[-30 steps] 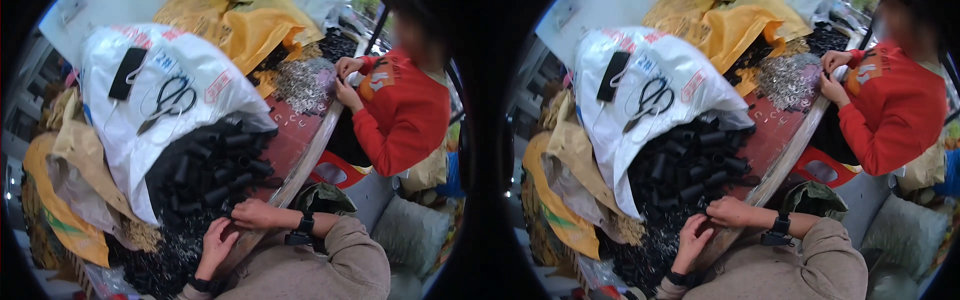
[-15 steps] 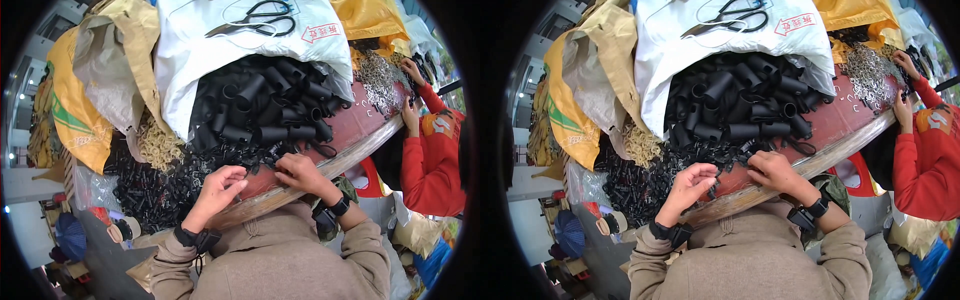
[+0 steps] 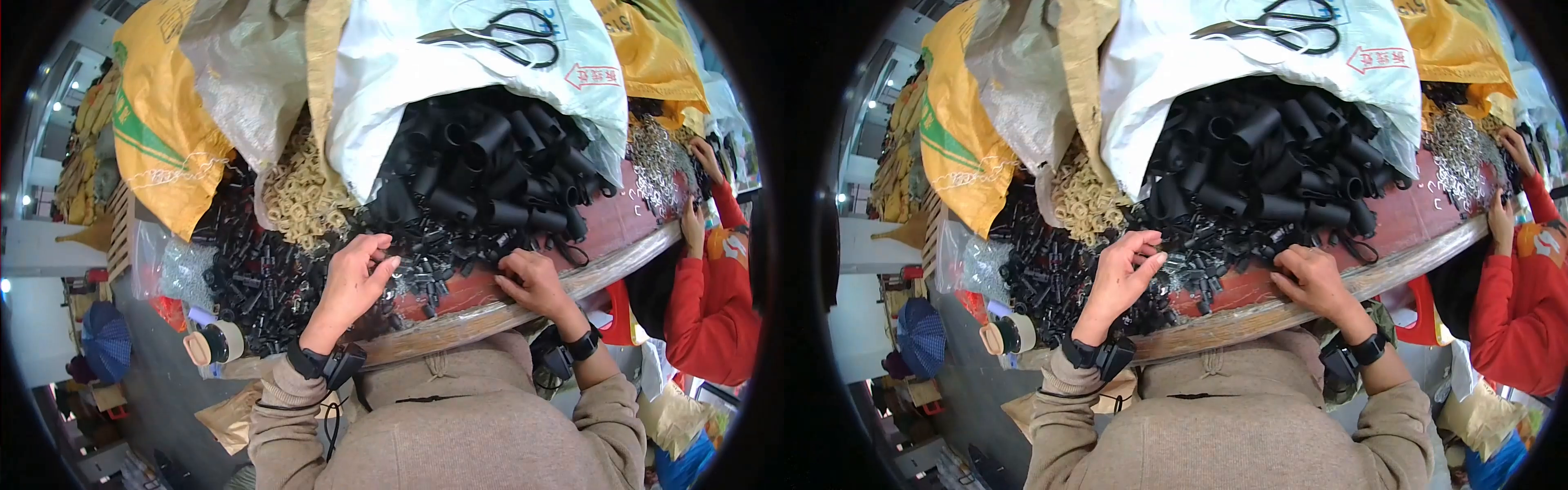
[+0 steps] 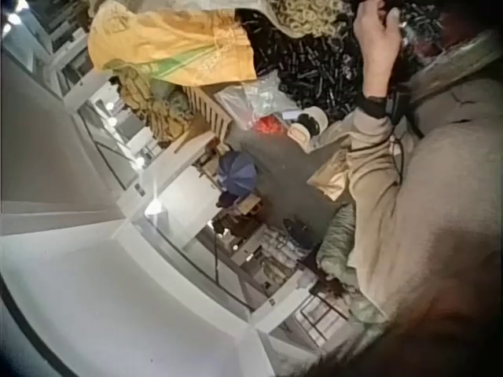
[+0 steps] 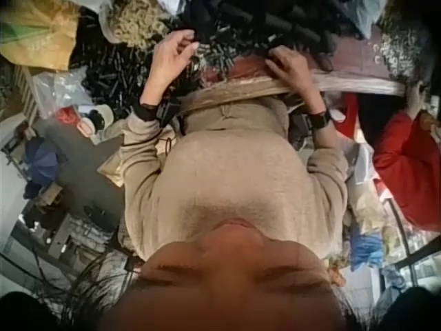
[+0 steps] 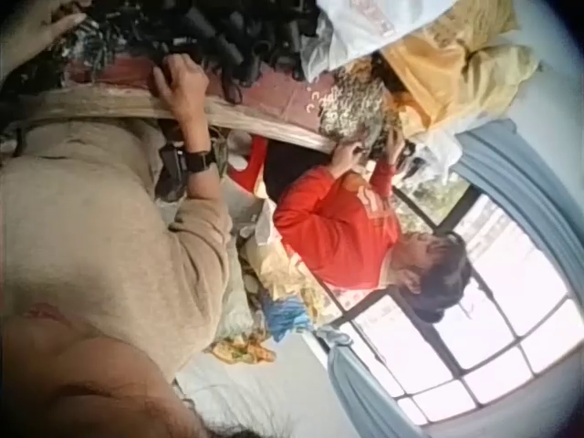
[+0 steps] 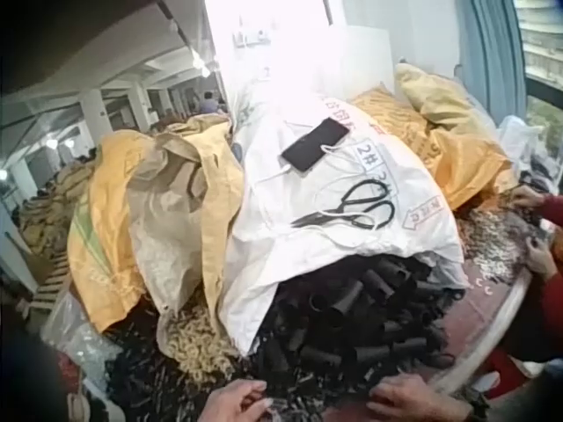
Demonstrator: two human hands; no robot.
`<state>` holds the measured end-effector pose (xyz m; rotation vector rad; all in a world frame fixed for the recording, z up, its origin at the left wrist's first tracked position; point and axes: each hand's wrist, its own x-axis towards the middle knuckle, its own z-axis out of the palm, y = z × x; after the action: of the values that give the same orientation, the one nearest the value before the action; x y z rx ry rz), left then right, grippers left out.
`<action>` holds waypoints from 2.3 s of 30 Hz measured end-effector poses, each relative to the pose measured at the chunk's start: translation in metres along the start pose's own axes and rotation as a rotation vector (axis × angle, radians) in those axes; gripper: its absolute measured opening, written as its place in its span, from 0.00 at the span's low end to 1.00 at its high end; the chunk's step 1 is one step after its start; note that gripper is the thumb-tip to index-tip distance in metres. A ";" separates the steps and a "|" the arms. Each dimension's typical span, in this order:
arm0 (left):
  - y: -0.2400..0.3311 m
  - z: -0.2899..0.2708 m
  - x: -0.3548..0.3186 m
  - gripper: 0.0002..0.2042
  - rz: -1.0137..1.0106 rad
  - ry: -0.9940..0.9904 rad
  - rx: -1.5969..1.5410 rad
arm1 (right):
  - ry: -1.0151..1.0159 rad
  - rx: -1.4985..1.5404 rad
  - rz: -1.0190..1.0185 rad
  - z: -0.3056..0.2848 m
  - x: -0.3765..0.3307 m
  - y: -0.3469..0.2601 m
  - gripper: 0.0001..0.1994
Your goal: The person assembles plastic components by hand, inserting a small beige piece into a black connector before sliding a larger black cylindrical sleeve over it. They then place the completed assembly back onto the table and repeat the process with more parts.
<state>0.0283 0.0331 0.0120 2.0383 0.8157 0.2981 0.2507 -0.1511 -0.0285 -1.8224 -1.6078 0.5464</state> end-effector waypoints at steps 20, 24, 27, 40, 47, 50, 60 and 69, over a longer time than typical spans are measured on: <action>-0.069 -0.041 0.020 0.12 0.123 0.210 0.461 | 0.038 0.020 0.038 0.004 0.003 -0.005 0.05; -0.073 -0.043 0.005 0.13 0.105 0.244 0.341 | 0.037 0.024 0.056 0.005 0.005 -0.010 0.05; -0.057 -0.043 -0.007 0.14 -0.013 0.318 0.115 | 0.050 0.014 0.049 0.006 0.003 -0.009 0.04; -0.045 -0.018 -0.084 0.30 0.374 -0.260 0.587 | -0.180 -0.374 -0.510 0.035 0.042 -0.064 0.24; -0.055 -0.009 -0.069 0.31 0.376 -0.322 0.624 | -0.320 -0.408 -0.624 0.076 0.071 -0.070 0.35; -0.059 -0.007 -0.063 0.31 0.360 -0.241 0.650 | -0.337 -0.436 -0.593 0.081 0.078 -0.069 0.35; -0.061 -0.005 -0.034 0.30 0.311 -0.057 0.719 | -0.227 -0.614 -0.475 0.089 0.102 -0.061 0.35; -0.064 -0.020 -0.078 0.29 0.324 -0.010 0.537 | -0.190 -0.518 -0.401 0.075 0.084 -0.064 0.37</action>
<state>-0.0682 0.0195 -0.0213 2.6814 0.5956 0.2665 0.1679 -0.0511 -0.0289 -1.7488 -2.3391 0.1242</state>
